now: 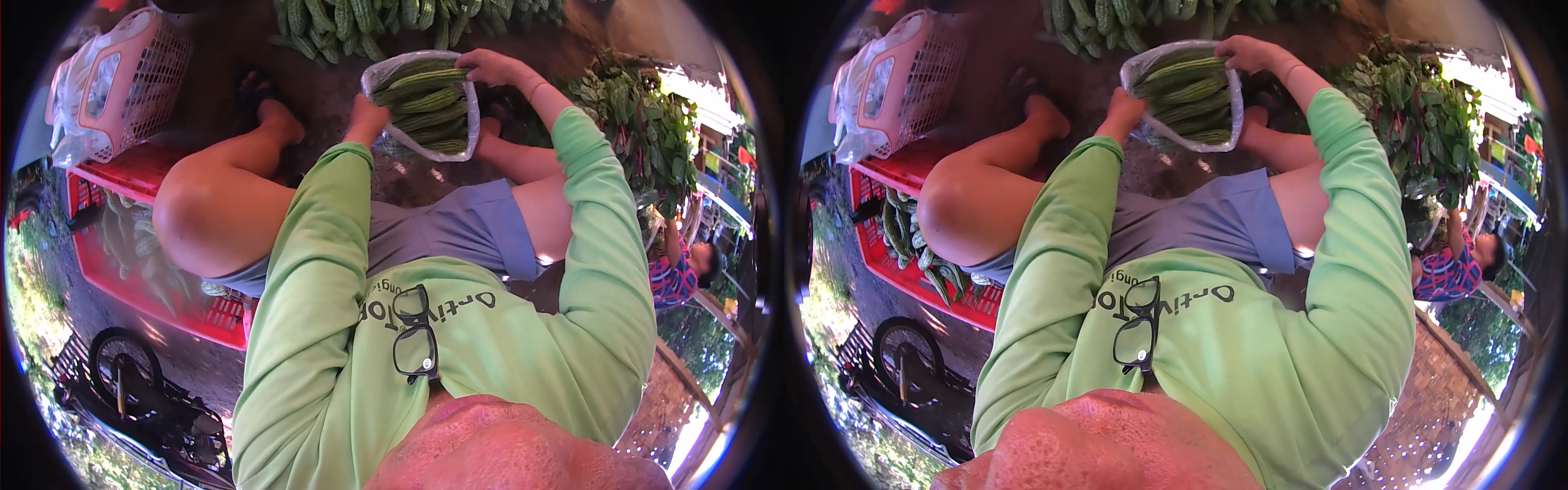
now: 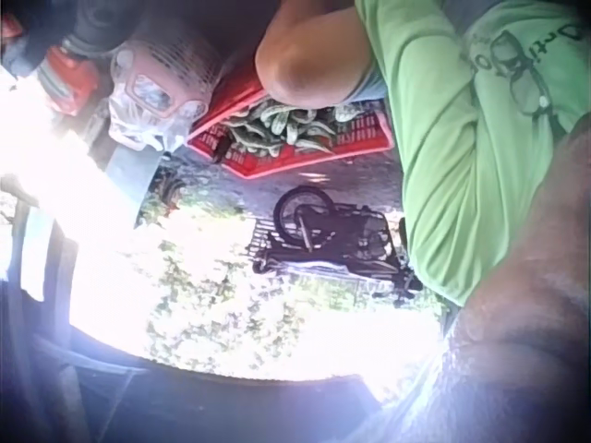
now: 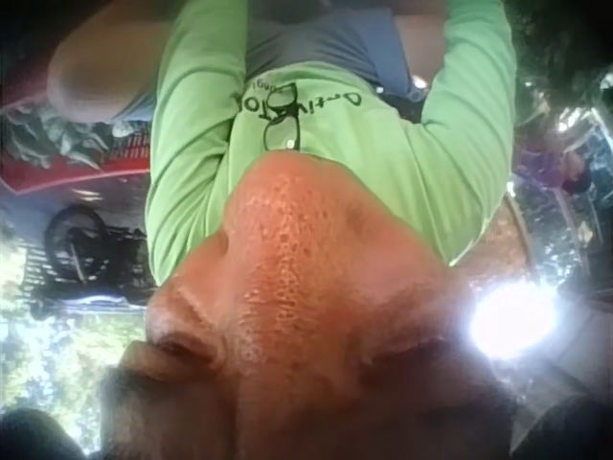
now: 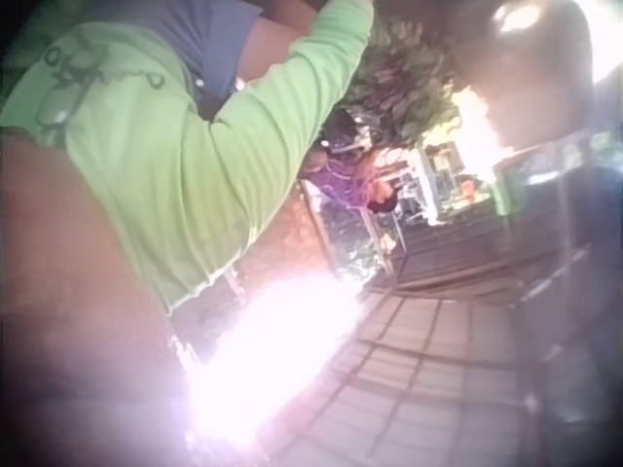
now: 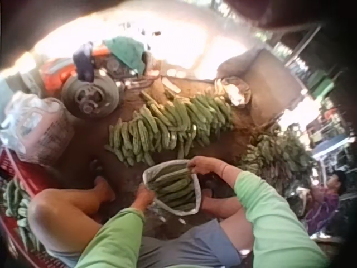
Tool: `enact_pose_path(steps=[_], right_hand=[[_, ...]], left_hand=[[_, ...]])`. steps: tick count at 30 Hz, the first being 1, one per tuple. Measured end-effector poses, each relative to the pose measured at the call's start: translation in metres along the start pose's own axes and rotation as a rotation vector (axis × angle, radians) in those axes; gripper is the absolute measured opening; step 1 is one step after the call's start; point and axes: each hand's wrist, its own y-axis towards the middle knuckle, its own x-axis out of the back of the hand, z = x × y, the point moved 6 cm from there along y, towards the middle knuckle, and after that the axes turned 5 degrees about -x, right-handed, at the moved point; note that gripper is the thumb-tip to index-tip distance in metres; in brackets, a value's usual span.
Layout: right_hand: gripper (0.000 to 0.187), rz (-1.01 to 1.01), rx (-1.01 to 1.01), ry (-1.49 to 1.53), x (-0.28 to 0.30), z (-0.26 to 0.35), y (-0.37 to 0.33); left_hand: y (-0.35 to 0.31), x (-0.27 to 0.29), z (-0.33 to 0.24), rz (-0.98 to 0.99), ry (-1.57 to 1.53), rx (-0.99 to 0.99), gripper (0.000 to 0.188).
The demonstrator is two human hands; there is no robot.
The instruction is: The person sorts bitter melons by picking them up from a large pile on the ground and placing them into a clear plastic bag held in their lap.
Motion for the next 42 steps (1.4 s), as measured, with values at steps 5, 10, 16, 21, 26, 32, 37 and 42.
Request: enact_pose_path(steps=[5,10,16,21,26,32,37,42], right_hand=[[0.039,-0.409,0.221,-0.283,-0.021,-0.04,0.014],[0.032,-0.428,0.05,-0.222,-0.016,-0.029,0.021],[0.024,-0.672,0.045,-0.291,0.078,-0.03,0.023],[0.025,-1.257,0.247,-0.285,0.16,-0.106,-0.023],[0.043,-1.25,-0.134,-0.151,0.224,-0.108,-0.016],[0.054,-0.979,-0.248,-0.182,0.246,-0.05,0.018],[0.048,-0.84,-0.234,-0.598,0.266,-0.105,0.07],[0.029,-0.85,-0.128,0.225,0.329,-0.179,0.022]], left_hand=[[-0.007,-0.01,-0.026,0.083,-0.04,0.007,0.059],[-0.021,0.004,-0.031,0.082,0.01,0.034,0.06],[-0.021,0.024,-0.034,0.066,0.022,0.047,0.068],[-0.062,0.014,-0.13,-0.296,-0.029,0.036,0.083],[-0.156,0.018,-0.232,-0.004,-0.465,-0.365,0.075],[-0.181,0.018,-0.173,0.05,-0.663,0.186,0.075],[-0.152,-0.03,-0.136,0.076,-0.466,0.175,0.075],[-0.154,-0.054,-0.165,0.208,-0.425,-0.003,0.073]])
